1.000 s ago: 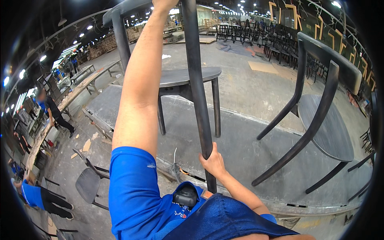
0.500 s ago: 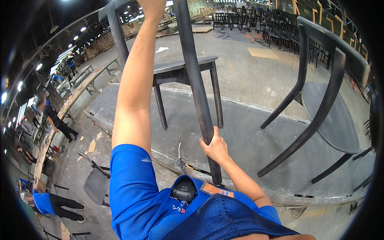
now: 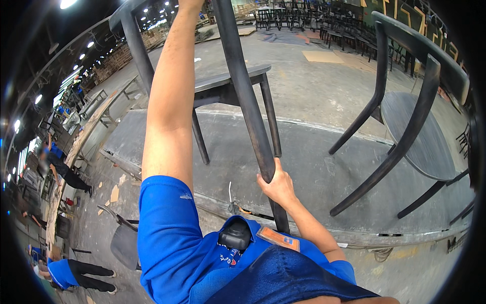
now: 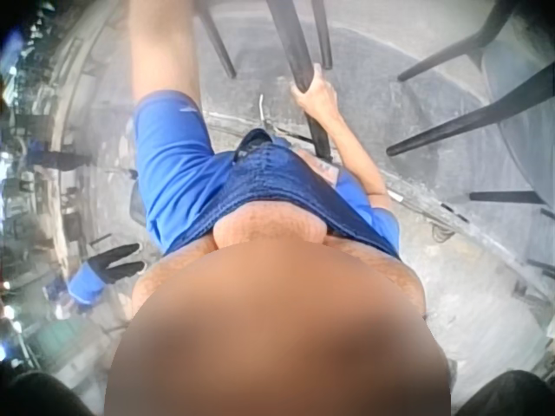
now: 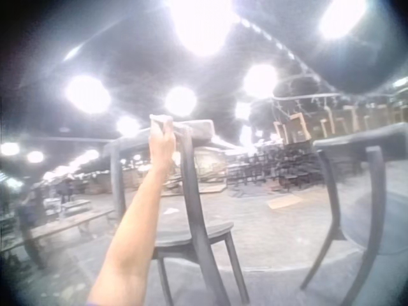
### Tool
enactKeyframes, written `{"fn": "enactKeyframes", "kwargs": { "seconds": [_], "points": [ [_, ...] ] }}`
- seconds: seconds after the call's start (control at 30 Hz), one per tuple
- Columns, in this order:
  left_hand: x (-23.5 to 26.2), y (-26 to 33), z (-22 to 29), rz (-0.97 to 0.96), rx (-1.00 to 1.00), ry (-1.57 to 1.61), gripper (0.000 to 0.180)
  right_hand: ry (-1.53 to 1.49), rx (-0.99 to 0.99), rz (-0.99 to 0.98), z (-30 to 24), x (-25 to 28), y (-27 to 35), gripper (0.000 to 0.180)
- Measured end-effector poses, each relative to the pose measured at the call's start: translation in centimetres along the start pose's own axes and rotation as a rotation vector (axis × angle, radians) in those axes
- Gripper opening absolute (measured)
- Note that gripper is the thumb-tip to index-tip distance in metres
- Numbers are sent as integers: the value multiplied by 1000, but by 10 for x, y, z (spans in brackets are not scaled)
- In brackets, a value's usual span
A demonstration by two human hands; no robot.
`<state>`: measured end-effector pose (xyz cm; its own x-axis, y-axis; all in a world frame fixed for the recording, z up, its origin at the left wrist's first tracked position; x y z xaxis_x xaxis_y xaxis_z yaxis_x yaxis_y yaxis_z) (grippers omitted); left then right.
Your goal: The person uses a white marker to draw circles on the seat of a black chair. They repeatedly lift, rotate, and reposition the chair to access different areas of the seat and legs while marking.
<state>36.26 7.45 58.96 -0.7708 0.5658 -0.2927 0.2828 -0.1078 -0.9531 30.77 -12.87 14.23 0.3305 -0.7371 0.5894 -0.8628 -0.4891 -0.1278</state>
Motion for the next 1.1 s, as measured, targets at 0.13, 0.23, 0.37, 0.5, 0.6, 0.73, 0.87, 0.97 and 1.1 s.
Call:
{"fn": "enactKeyframes", "kwargs": {
  "seconds": [0.13,0.23,0.37,0.5,0.6,0.73,0.87,0.97,1.1],
  "points": [
    [11,1,-6,-208,303,77,29,-25,5,7,-1,1,-1,77],
    [33,10,-10,-212,449,144,31,-35,18,28,-2,1,-2,72],
    [45,15,0,-357,333,379,24,-44,43,55,-3,0,-3,64],
    [58,13,22,-263,-50,-34,15,-30,10,62,-2,-1,-5,64],
    [54,9,22,-228,1,-242,19,-35,18,61,-3,0,-4,64],
    [30,5,21,-283,-10,-128,22,-36,26,63,-4,1,-1,66],
    [3,4,16,-249,-116,-132,21,-20,21,62,-3,-2,1,67],
    [-12,9,11,-259,-213,-287,19,-10,27,75,-3,-4,2,68],
    [-9,11,6,-276,-201,-317,18,-25,8,45,0,-7,3,67]
  ]
}}
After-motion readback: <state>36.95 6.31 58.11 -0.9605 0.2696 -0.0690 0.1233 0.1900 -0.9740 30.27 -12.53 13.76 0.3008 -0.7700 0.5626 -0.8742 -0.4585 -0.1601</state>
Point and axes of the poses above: each hand's wrist, its own y-axis away from the middle knuckle, its own x-axis out of the back of the hand, z = x × y, the point moved 6 cm from there along -y, towards the middle knuckle, and after that the axes turned 2 degrees about -z, right-handed, at the moved point
